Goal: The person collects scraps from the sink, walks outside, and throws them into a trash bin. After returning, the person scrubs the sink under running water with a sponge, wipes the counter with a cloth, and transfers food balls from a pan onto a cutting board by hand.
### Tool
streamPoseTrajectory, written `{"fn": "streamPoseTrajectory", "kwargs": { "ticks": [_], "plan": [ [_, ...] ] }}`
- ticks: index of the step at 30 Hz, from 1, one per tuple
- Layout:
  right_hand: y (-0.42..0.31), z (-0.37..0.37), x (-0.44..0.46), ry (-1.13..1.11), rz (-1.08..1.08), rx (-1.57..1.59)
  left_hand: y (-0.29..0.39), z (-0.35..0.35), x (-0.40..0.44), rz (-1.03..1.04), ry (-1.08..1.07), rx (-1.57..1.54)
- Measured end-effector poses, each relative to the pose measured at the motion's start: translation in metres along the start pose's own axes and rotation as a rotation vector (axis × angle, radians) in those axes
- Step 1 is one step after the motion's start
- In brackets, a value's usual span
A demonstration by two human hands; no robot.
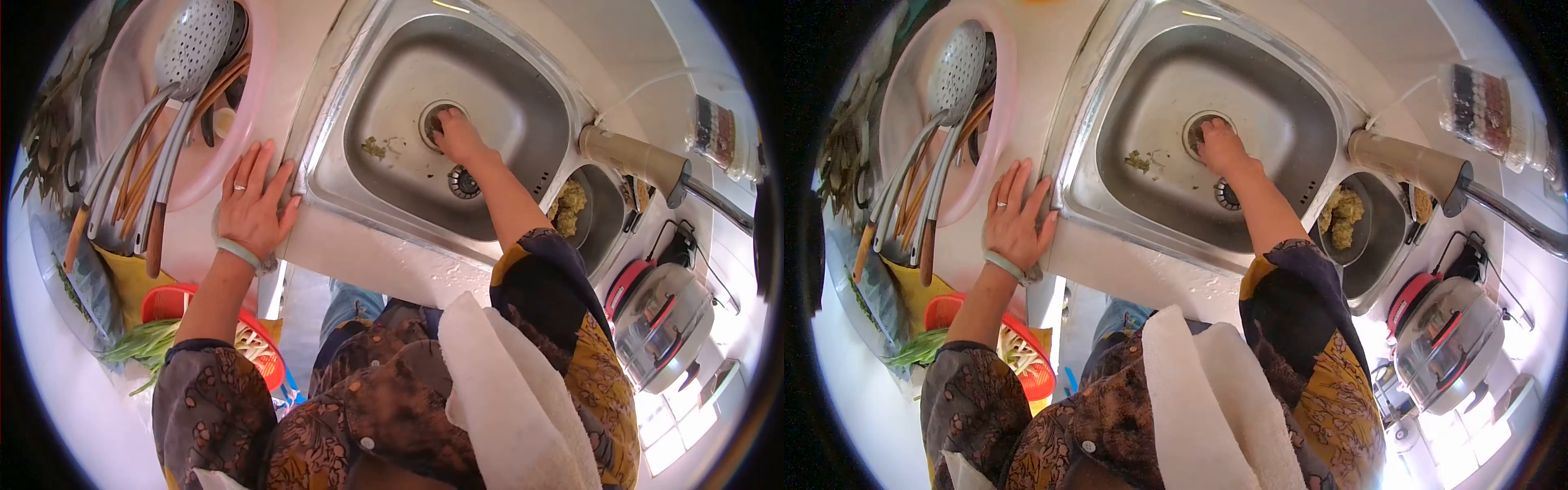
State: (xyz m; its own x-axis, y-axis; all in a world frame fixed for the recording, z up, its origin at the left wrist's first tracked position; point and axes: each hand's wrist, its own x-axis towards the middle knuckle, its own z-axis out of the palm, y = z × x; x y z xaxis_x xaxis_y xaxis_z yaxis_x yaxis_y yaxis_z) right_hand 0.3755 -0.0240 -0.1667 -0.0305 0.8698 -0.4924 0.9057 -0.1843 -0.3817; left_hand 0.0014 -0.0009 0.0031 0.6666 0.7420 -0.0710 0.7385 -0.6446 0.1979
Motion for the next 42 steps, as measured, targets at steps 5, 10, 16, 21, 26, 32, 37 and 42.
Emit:
{"fn": "streamPoseTrajectory", "kwargs": {
  "ticks": [5, 10, 16, 21, 26, 32, 37, 42],
  "plan": [
    [-0.001, 0.008, 0.002, 0.044, 0.02, 0.05, -0.002, 0.001, 0.0, -0.001, -0.003, 0.003],
    [0.001, 0.018, 0.004, 0.121, 0.064, 0.086, -0.003, 0.002, 0.0, -0.01, -0.016, -0.002],
    [0.007, 0.039, 0.009, 0.246, 0.117, 0.237, -0.003, 0.003, 0.0, -0.013, -0.019, -0.002],
    [0.0, 0.039, 0.015, 0.194, 0.23, 0.395, -0.003, 0.003, 0.0, -0.014, -0.012, -0.005],
    [0.0, 0.051, 0.02, 0.286, 0.216, 0.448, -0.002, 0.004, 0.0, -0.011, -0.013, 0.003],
    [0.018, 0.054, 0.025, 0.112, 0.313, 0.816, -0.001, 0.003, 0.001, -0.011, -0.02, 0.005],
    [0.011, 0.049, 0.019, 0.126, 0.264, 0.835, 0.0, 0.001, 0.001, -0.019, -0.026, 0.007],
    [-0.013, 0.06, 0.014, 0.41, 0.075, 0.374, 0.0, 0.002, 0.0, -0.016, -0.021, 0.01]
  ]
}}
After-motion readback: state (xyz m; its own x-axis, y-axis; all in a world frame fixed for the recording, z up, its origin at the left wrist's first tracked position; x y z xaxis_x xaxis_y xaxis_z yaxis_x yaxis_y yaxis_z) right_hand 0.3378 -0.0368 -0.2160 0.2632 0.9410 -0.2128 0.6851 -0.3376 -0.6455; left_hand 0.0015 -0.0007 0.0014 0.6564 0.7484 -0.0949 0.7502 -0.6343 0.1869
